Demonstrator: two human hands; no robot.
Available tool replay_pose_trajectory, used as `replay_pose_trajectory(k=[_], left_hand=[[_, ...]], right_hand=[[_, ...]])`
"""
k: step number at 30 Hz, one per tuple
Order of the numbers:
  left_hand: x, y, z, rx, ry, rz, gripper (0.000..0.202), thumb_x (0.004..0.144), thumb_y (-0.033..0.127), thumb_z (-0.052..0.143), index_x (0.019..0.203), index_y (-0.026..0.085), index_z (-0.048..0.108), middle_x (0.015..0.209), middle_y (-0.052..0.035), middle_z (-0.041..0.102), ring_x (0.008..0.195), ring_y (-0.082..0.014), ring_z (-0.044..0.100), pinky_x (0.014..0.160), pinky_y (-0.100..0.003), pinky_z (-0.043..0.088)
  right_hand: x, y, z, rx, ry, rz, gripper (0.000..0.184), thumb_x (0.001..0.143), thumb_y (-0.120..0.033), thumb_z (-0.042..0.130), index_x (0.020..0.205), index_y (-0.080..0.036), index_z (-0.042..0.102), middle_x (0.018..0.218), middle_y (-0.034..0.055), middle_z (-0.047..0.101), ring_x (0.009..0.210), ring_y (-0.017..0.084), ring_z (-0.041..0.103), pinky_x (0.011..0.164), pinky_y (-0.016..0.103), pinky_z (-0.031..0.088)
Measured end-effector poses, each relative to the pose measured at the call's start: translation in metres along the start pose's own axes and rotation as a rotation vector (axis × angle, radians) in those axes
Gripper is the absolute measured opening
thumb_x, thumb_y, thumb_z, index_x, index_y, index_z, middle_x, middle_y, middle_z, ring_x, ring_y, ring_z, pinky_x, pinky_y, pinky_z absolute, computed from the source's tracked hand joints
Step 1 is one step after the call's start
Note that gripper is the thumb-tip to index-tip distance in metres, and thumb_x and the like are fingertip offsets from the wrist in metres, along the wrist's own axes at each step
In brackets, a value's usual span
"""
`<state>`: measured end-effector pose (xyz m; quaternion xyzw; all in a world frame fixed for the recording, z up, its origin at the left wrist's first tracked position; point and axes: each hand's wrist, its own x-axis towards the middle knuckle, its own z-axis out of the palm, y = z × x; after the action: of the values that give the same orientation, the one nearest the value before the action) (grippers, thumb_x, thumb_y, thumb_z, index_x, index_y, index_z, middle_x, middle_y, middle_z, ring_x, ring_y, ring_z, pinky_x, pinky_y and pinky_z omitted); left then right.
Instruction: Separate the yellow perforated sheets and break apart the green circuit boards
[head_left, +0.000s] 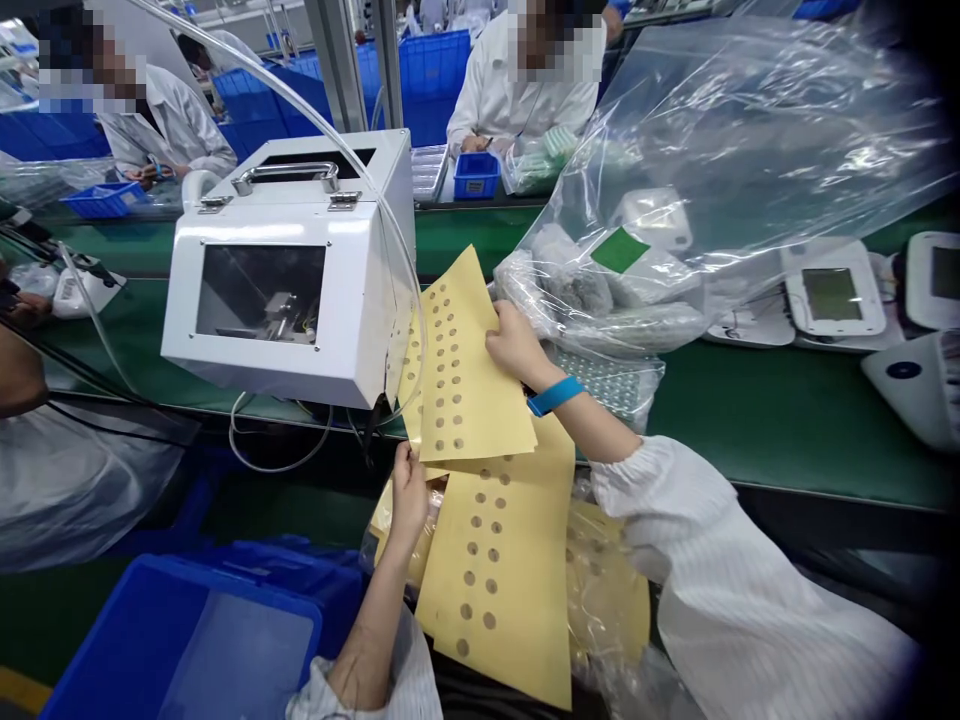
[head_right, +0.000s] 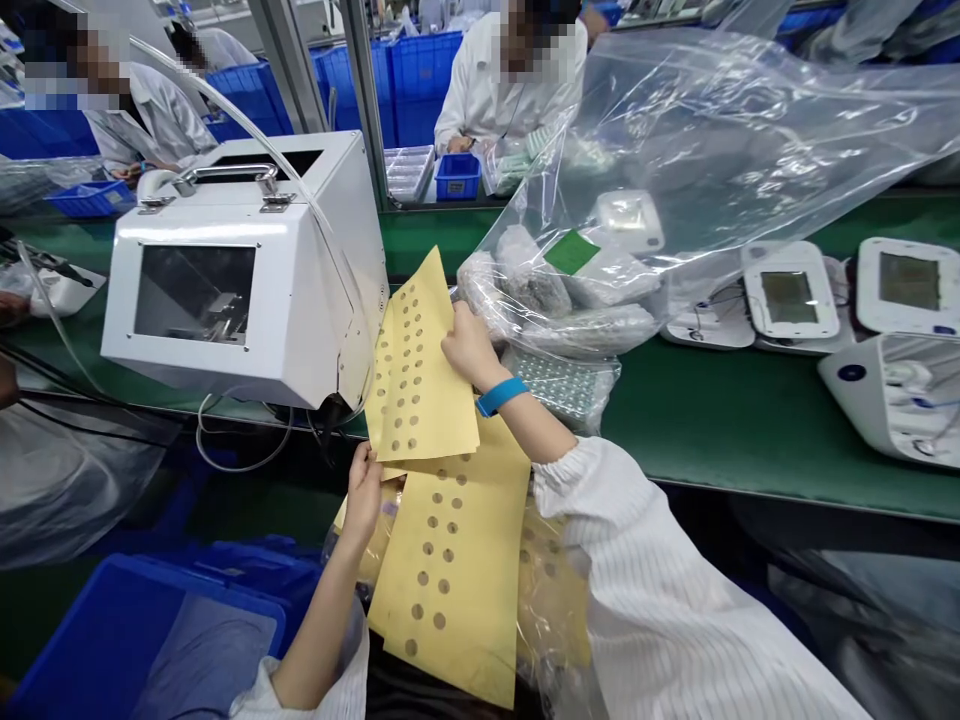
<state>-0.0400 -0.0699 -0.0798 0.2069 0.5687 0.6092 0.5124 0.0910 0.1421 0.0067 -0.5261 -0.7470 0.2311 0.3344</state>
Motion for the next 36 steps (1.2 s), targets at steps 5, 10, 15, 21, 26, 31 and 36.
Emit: replay_pose_trajectory(k=[5,10,15,21,26,31,36], left_hand=[[0.000,0.012,-0.004,-0.052,-0.015,-0.093,0.059,0.077,0.069,0.050,0.100,0.015,0.057,0.086,-0.0098,0.069,0.071,-0.0219,0.066,0.064,-0.033,0.053],[-0.001,0.018,-0.002,-0.035,-0.023,-0.104,0.047,0.071,0.056,0.065,0.097,0.018,0.058,0.090,-0.0064,0.068,0.072,-0.0199,0.065,0.064,-0.031,0.053],[0.004,0.011,-0.003,0.046,-0.008,-0.084,0.037,0.077,0.047,0.057,0.098,0.016,0.056,0.085,-0.0072,0.067,0.067,-0.0192,0.065,0.064,-0.033,0.054],[-0.022,0.014,-0.012,0.388,0.177,0.144,0.031,0.084,0.033,0.052,0.111,0.018,0.052,0.098,-0.0091,0.064,0.086,-0.0215,0.064,0.080,-0.039,0.051],[-0.030,0.024,-0.004,1.139,0.169,1.100,0.042,0.081,0.020,0.059,0.121,0.015,0.048,0.114,-0.0175,0.059,0.112,-0.0295,0.055,0.092,-0.045,0.048],[0.003,0.032,0.020,1.380,-0.100,1.435,0.052,0.081,0.027,0.063,0.128,0.016,0.045,0.125,-0.0208,0.056,0.125,-0.0372,0.049,0.097,-0.053,0.045],[0.019,0.033,0.024,1.423,-0.182,1.681,0.047,0.085,0.032,0.060,0.129,0.027,0.044,0.120,-0.0153,0.063,0.122,-0.0347,0.054,0.095,-0.054,0.047]], right_hand=[[0.002,0.011,0.011,0.009,-0.048,0.028,0.037,0.065,-0.010,0.051,0.101,-0.017,0.050,0.096,0.0168,0.062,0.101,0.041,0.054,0.092,0.063,0.039],[0.006,0.016,0.007,0.097,-0.006,0.035,0.035,0.069,-0.013,0.050,0.105,-0.018,0.051,0.109,0.0136,0.062,0.110,0.036,0.052,0.096,0.054,0.042],[0.005,0.014,0.007,0.163,0.007,0.075,0.035,0.070,-0.012,0.048,0.104,-0.015,0.051,0.110,0.0129,0.063,0.105,0.031,0.056,0.091,0.047,0.047],[-0.014,0.013,0.012,0.151,-0.035,0.084,0.041,0.068,-0.010,0.047,0.109,-0.016,0.047,0.110,0.0156,0.062,0.100,0.035,0.057,0.085,0.051,0.047],[-0.016,0.014,0.011,0.171,-0.034,0.112,0.041,0.067,-0.010,0.048,0.107,-0.016,0.047,0.113,0.0154,0.060,0.105,0.035,0.054,0.090,0.051,0.044],[-0.012,0.012,0.016,0.229,0.001,0.209,0.039,0.067,-0.011,0.048,0.105,-0.015,0.048,0.113,0.0154,0.060,0.105,0.033,0.055,0.091,0.047,0.045],[-0.007,0.011,0.020,0.298,-0.018,0.254,0.036,0.069,-0.012,0.046,0.105,-0.014,0.050,0.111,0.0138,0.062,0.102,0.029,0.059,0.088,0.043,0.050]])
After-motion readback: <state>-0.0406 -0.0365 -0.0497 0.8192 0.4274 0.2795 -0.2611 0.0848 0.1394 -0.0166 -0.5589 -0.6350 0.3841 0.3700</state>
